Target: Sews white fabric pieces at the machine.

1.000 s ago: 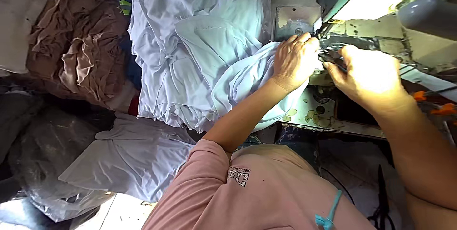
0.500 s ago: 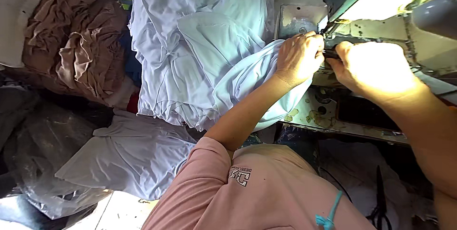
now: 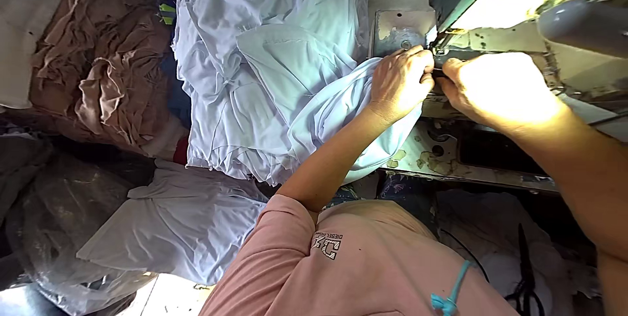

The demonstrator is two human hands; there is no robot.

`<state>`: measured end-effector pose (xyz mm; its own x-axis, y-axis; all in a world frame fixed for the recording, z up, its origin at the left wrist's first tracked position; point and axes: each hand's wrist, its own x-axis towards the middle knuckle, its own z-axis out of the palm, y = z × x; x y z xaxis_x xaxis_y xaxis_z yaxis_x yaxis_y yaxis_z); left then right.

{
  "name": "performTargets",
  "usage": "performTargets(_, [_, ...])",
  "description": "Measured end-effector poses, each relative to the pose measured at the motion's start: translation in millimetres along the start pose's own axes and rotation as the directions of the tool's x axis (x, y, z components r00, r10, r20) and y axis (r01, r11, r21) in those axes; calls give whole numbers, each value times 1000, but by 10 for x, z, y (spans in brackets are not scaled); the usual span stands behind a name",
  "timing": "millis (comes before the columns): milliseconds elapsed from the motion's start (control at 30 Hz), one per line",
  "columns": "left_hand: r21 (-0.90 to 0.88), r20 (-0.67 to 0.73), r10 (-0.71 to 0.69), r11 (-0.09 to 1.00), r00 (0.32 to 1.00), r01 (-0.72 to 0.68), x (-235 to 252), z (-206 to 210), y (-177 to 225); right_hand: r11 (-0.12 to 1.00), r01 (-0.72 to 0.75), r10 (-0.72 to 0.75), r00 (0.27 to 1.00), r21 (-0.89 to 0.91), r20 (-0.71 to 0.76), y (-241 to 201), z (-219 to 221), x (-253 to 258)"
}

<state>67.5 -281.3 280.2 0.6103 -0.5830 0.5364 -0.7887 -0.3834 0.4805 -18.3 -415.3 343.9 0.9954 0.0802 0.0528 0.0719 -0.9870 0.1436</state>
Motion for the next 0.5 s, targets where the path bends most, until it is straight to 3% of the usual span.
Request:
performTargets(167, [8, -23, 57, 998, 998, -57, -31, 19, -48, 998, -58, 56, 996, -19, -68, 18, 132, -171])
performTargets(233, [65, 5, 99, 993, 995, -99, -83, 27, -63, 990, -142, 143, 987, 18, -80, 24, 148, -326])
performTargets(333, [155, 60, 126, 979, 990, -134, -187, 5, -48, 949, -191, 230, 964, 249, -134, 118, 219, -643])
performTargets(500, [86, -21, 194, 978, 981, -192, -301, -61, -61, 716, -255, 353, 935, 650, -22, -118, 790, -977])
